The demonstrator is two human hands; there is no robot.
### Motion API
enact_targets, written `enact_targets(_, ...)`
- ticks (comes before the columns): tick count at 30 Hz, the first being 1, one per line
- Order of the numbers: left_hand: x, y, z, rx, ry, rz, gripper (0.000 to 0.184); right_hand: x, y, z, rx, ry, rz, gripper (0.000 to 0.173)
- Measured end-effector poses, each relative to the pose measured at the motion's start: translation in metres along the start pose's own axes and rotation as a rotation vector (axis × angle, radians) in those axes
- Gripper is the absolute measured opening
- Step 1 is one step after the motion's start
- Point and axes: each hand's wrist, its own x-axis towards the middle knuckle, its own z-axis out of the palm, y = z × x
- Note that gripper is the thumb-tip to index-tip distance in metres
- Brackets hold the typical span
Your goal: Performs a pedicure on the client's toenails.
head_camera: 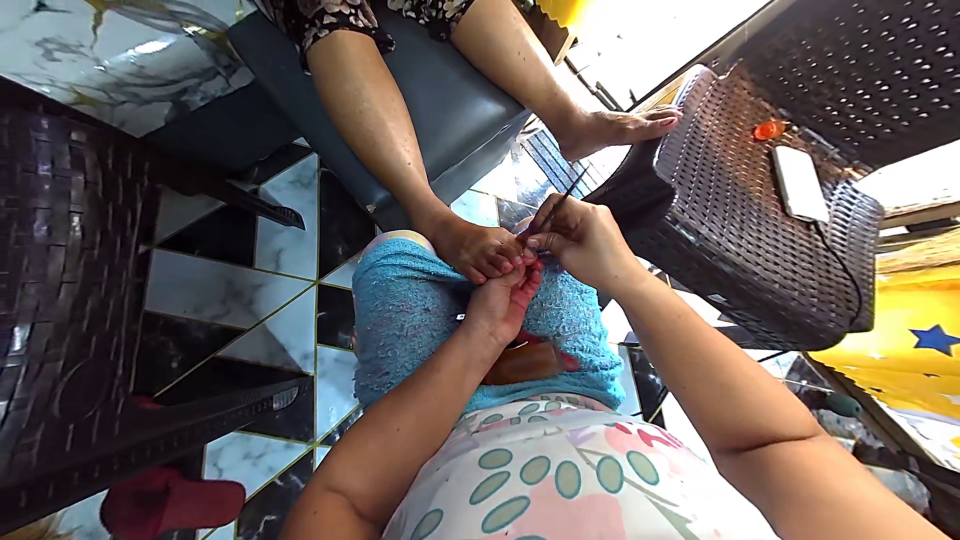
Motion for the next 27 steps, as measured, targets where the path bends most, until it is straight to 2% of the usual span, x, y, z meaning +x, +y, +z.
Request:
enact_targets(17,0.001,-0.002,-0.003,0.027,-0.023,0.029,0.016,0.0,-0.007,0.002,-0.032,0.014,0.023,0.012)
enact_targets(22,0.0,-0.001,-0.004,0.012,-0.038,0.031,0.016,-0.006,-0.005,-0.009,-0.018,-0.05,-0.039,0.011)
enact_targets(27,0.001,-0.001,-0.002,0.01,-0.021,0.023,0.015,-0.001,-0.004,0.001,-0.05,0.008,-0.057,0.011)
